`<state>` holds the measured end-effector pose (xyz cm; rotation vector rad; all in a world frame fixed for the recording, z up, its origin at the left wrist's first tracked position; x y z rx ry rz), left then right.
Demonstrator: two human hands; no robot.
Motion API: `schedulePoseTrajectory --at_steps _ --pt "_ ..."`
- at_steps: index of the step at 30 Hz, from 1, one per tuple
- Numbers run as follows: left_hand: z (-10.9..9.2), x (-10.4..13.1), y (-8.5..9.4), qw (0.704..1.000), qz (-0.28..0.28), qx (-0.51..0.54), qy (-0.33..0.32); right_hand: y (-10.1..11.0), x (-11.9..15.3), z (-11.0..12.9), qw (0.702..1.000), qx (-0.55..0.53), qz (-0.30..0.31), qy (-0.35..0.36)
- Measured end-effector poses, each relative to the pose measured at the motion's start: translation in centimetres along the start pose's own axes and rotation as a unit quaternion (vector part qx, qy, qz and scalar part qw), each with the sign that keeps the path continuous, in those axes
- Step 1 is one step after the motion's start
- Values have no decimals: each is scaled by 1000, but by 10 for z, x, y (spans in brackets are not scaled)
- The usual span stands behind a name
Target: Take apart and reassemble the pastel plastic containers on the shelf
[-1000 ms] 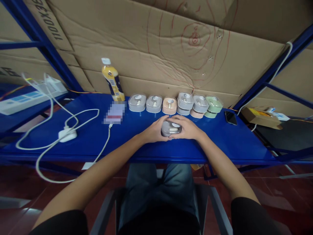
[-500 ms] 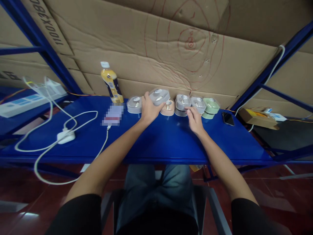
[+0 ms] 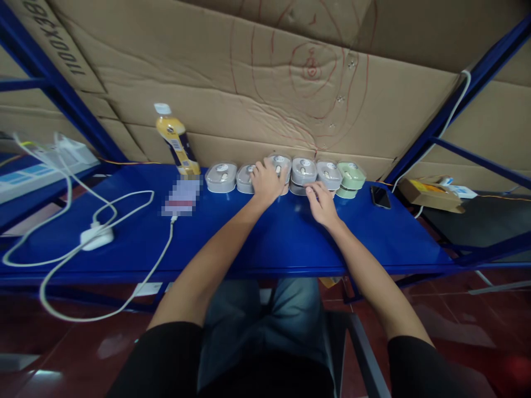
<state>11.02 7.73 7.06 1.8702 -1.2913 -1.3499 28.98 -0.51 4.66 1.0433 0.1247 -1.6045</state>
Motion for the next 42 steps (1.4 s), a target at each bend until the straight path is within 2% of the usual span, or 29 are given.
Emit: schedulePoseTrajectory --at_steps 4,9,11,14,17,19,21,24,27,29,32,35,38,42 --pt "45 -16 19 999 -48 -25 10 1 -1 1 1000 4 -10 2" --pt "114 -35 30 986 -37 -97 131 1 -1 3 1000 7 -7 10" --pt "132 -38 28 981 -21 -110 160 0 -1 2 1000 7 -1 12" --pt "144 -39 20 980 22 -117 163 0 -1 1 1000 4 6 11" --pt "146 -39 13 979 55 -128 148 0 -1 0 1000 2 10 9" --pt "147 -39 13 979 53 -132 146 0 -1 0 1000 1 11 7" --pt "149 -38 18 982 21 -119 146 0 -2 0 1000 0 12 6" --pt "148 -30 38 988 -69 -72 120 0 -1 2 1000 -1 4 9" --pt "136 -12 59 990 -140 -1 16 0 0 7 1000 -6 -9 18" --pt "119 8 66 984 -140 48 -97 0 2 13 999 -6 -14 37" --pt "93 41 61 955 -76 121 -260 -5 5 26 996 6 14 90" --pt "74 69 43 914 50 180 -361 -16 10 39 987 30 85 136" --pt "69 82 26 896 132 217 -365 -28 14 45 974 48 166 144" --pt "72 86 15 885 163 259 -352 -38 19 42 962 46 240 121"
Point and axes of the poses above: each hand's wrist, its own x-axis away from the middle knuckle, its own y-axis out of the back of the hand, z = x × y, the point moved 3 cm from there along -x, towards the middle knuckle, and after that the axes turned 9 degrees about -x, right-handed, at the moved point
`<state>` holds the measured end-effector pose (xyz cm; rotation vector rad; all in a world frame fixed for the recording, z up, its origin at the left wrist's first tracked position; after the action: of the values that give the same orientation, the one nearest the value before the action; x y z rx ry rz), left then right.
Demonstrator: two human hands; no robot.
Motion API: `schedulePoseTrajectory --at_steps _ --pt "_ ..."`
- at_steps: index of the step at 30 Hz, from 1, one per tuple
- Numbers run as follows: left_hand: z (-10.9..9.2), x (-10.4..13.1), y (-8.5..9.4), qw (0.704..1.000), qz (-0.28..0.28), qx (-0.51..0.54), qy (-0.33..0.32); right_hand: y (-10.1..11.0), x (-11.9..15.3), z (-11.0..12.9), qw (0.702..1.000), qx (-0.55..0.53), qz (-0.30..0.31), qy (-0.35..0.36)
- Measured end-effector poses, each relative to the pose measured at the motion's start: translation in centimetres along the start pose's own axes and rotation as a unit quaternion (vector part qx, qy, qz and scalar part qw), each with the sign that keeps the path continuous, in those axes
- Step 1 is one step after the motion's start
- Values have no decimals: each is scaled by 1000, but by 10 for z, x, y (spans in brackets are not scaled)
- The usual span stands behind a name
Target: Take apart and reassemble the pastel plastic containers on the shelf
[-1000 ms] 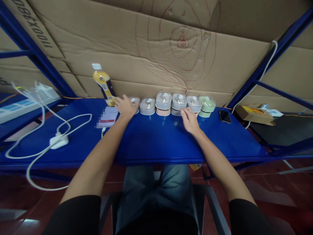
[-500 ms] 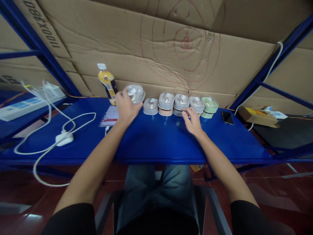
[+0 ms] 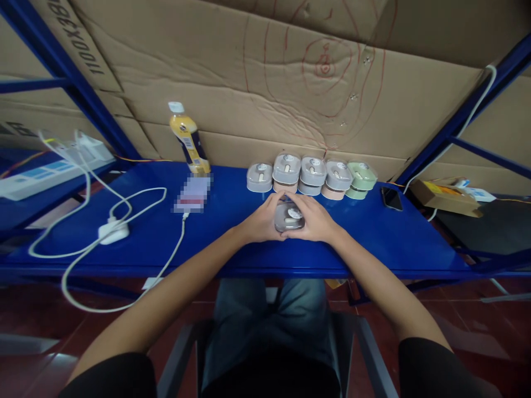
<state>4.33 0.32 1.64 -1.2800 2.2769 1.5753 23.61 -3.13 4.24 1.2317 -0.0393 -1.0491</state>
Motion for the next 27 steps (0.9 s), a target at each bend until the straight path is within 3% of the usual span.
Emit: schedulePoseTrajectory --at_steps 3,8,12,16,21,27 --pt "4 3 -2 1000 6 23 20 -3 2 -4 1000 13 15 -22" --pt "8 5 -9 996 37 29 82 0 2 -7 999 -8 -27 -25" --pt "9 8 -4 998 19 -16 61 17 7 -24 989 -75 -99 -85" --pt "11 10 4 996 57 -66 27 40 18 -58 968 -99 -154 -174" --pt "12 8 16 996 34 -68 41 48 29 -84 963 -96 -90 -236" --pt "32 11 35 985 14 -105 136 51 31 -88 970 -35 -62 -231"
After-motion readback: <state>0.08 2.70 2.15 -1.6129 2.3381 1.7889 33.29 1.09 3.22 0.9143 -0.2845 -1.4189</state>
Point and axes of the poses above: each hand's wrist, its own x-axis away from the middle knuckle, its own y-axis out of the back of the hand, z = x × y, the point moved 3 cm from there along -x, towards the middle knuckle, and after that the axes turned 9 degrees about -x, right-handed, at the moved point
